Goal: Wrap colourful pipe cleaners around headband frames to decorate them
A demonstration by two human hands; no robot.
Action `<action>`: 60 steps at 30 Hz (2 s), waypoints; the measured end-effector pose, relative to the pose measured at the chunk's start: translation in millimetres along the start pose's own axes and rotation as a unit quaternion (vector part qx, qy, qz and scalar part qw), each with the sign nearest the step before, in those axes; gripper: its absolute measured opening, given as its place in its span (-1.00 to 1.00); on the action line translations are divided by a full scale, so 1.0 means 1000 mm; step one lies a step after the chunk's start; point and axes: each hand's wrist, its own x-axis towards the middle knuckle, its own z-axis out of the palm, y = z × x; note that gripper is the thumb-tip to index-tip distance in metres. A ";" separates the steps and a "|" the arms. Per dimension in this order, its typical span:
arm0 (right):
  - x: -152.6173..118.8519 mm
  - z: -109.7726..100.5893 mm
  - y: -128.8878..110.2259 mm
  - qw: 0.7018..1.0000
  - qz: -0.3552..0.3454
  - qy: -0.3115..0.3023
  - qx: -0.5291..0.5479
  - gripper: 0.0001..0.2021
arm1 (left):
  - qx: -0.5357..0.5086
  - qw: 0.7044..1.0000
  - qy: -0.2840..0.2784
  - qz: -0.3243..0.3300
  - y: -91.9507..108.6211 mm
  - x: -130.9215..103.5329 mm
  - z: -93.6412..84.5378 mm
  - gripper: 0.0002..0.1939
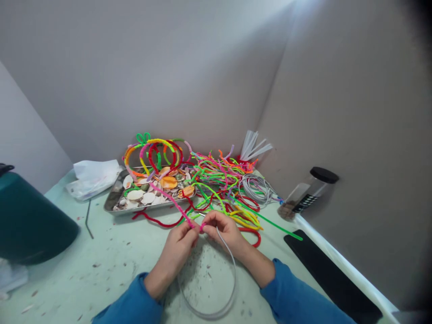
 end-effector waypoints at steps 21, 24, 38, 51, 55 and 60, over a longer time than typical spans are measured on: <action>-0.001 0.000 0.001 1.000 0.005 0.013 0.000 -0.85 | -0.100 0.994 0.005 -0.054 0.006 -0.003 0.004 -0.85; 0.000 -0.001 0.003 1.000 0.009 0.014 0.006 -0.85 | -0.101 0.994 0.001 -0.050 0.004 -0.003 0.003 -0.84; 0.000 0.000 0.001 1.000 0.000 0.006 0.001 -0.85 | -0.077 0.996 -0.006 -0.055 0.004 -0.002 0.004 -0.79; 0.000 0.002 -0.004 1.000 -0.008 0.004 -0.027 -0.81 | -0.089 0.993 0.007 -0.073 0.009 -0.003 0.004 -0.91; 0.000 0.001 -0.004 0.999 -0.010 0.004 -0.031 -0.83 | -0.081 0.994 0.006 -0.069 0.007 -0.002 0.004 -0.92; 0.001 0.000 -0.001 1.000 0.002 0.008 -0.024 -0.80 | -0.054 0.997 0.016 -0.048 0.009 -0.005 0.004 -0.82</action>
